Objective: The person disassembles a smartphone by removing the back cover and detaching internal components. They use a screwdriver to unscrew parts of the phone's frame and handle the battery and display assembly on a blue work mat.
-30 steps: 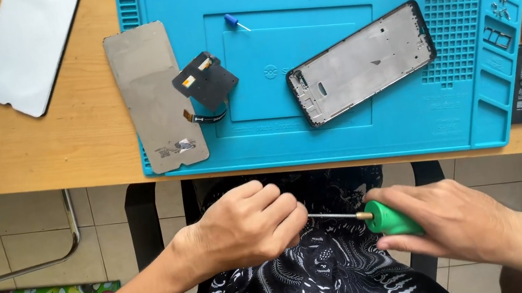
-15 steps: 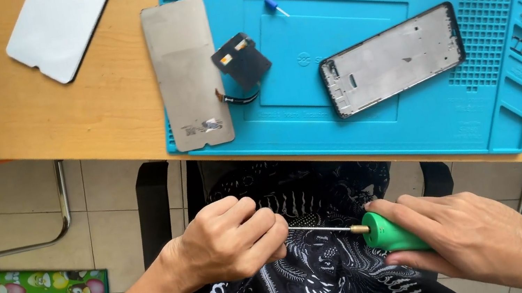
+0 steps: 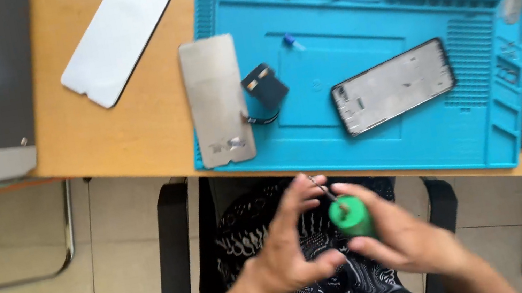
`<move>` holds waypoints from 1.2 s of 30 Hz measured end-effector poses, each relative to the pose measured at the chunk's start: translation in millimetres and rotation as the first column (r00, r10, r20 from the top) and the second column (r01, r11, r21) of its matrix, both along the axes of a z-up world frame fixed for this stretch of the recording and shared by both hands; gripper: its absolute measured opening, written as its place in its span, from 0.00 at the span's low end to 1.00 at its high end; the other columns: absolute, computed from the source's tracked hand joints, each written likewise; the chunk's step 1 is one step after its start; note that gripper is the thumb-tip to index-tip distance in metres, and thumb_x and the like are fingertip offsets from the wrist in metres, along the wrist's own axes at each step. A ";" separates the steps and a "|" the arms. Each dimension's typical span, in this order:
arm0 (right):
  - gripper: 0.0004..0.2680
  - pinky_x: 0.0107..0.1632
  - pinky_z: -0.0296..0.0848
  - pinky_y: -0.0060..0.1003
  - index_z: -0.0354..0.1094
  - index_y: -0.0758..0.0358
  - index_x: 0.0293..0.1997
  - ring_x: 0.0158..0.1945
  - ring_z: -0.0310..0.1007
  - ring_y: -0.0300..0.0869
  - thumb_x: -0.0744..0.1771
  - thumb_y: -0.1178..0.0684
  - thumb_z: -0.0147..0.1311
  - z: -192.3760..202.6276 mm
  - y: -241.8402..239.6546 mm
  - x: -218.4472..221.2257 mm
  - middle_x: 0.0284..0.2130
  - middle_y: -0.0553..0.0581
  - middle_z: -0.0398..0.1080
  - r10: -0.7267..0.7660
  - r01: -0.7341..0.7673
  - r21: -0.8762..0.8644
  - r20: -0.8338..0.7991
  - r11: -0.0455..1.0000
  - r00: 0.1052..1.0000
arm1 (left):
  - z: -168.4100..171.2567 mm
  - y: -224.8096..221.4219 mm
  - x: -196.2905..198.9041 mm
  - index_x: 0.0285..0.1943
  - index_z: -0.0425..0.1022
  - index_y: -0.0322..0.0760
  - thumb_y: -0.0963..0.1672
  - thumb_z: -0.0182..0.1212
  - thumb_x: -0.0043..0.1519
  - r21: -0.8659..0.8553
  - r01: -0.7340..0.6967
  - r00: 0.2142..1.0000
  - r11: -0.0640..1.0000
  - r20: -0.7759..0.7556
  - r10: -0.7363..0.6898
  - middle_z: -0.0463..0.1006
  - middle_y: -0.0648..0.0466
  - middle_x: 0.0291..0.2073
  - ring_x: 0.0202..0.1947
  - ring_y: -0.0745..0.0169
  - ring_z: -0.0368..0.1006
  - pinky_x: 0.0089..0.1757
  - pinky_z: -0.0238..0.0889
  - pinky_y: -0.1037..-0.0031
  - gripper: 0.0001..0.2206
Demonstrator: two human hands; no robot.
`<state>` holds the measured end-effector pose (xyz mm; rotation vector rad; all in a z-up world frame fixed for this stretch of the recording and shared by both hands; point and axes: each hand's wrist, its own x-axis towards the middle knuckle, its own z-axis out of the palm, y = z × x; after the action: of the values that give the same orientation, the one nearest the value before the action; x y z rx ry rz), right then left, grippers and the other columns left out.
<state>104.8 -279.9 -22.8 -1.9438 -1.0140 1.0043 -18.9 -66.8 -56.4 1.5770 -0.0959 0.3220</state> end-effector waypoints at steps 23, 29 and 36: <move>0.06 0.47 0.71 0.34 0.76 0.47 0.46 0.48 0.79 0.39 0.68 0.46 0.55 41.3 73.1 339.8 0.44 0.44 0.78 0.896 0.293 -0.855 0.443 0.428 -0.016 | -0.9 -17.9 41.9 0.74 0.54 0.35 0.38 0.64 0.61 -0.227 0.060 0.879 0.972 -0.449 -0.159 0.80 0.47 0.41 0.28 0.63 0.79 0.35 0.80 0.76 0.31; 0.04 0.28 0.66 0.25 0.72 0.57 0.47 0.32 0.60 0.34 0.70 0.54 0.53 23.3 64.8 341.6 0.34 0.47 0.67 0.897 0.196 -0.876 0.436 0.440 -0.068 | 33.3 -17.9 74.3 0.75 0.54 0.32 0.42 0.64 0.64 -0.068 0.323 0.888 0.944 -0.323 -0.327 0.82 0.43 0.46 0.44 0.52 0.82 0.48 0.78 0.67 0.30; 0.05 0.35 0.68 0.31 0.75 0.48 0.46 0.41 0.69 0.37 0.70 0.51 0.52 39.9 72.1 347.1 0.39 0.46 0.73 0.901 0.186 -0.893 0.428 0.409 0.075 | 52.9 -9.3 110.2 0.74 0.54 0.31 0.41 0.62 0.66 -0.018 0.344 0.926 0.939 -0.162 -0.342 0.79 0.43 0.46 0.42 0.51 0.81 0.45 0.79 0.67 0.28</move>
<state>451.9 -207.8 17.1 -3.3944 -2.3923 0.2629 91.3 -76.1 -3.4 1.5584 -0.2440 -0.0830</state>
